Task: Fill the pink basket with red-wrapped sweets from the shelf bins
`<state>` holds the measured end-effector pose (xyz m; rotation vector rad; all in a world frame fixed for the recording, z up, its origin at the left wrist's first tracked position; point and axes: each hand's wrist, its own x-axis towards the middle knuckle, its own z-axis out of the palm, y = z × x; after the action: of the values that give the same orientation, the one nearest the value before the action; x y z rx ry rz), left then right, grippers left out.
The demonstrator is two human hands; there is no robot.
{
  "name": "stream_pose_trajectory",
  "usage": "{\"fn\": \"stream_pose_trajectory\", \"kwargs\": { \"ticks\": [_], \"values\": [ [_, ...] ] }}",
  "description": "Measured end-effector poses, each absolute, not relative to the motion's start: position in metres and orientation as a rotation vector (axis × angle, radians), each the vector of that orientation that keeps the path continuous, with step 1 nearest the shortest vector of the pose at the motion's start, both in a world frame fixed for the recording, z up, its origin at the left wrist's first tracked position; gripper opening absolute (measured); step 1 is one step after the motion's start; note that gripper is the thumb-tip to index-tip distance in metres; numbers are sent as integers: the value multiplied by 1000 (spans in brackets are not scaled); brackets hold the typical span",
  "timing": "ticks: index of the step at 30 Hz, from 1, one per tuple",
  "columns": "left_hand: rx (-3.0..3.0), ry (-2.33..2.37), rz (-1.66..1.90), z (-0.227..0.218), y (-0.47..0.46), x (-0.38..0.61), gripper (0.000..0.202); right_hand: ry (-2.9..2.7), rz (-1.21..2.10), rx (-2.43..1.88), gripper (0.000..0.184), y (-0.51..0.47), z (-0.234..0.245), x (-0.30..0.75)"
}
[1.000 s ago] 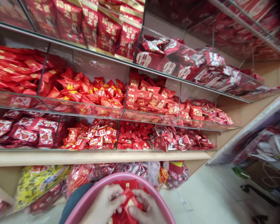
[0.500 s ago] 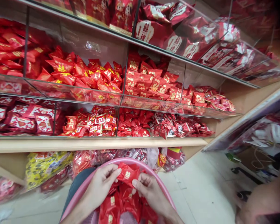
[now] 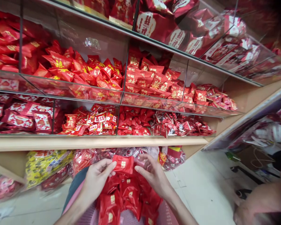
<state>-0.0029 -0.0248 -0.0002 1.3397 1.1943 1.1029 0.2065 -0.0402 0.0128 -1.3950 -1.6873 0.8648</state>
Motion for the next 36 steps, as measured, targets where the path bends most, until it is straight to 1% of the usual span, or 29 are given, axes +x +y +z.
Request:
{"fn": "stream_pose_trajectory", "kwargs": {
  "ticks": [2, 3, 5, 7, 11, 15, 22, 33, 36],
  "values": [
    [1321, 1205, 1110, -3, -24, -4, 21, -1918, 546, -1423, 59, -40, 20, 202],
    [1322, 1195, 1106, -4, -25, -4, 21, -2053, 431, -1402, 65, -40, 23, 198],
    [1333, 1157, 1089, -6, -26, -3, 20, -2270, 297, -1349, 66, -40, 28, 189],
    [1349, 1125, 1077, -8, -28, -2, 20, -2362, 266, -1328, 59, -39, 31, 181],
    [1373, 1145, 1120, -5, -29, -3, 21, -2322, 359, -1357, 52, -39, 32, 184],
    [1239, 1239, 1289, -4, -26, -9, 26, -2271, 490, -1427, 48, -46, 30, 201],
    [1224, 1251, 1388, -5, -25, -13, 25, -2475, 733, -1366, 49, -60, 13, 195],
    [1214, 1248, 1386, -5, -28, -13, 22, -2591, 762, -1286, 46, -59, 6, 190],
    [1220, 1258, 1383, -3, -29, -11, 22, -2616, 696, -1284, 44, -59, 4, 190]
  ]
}}
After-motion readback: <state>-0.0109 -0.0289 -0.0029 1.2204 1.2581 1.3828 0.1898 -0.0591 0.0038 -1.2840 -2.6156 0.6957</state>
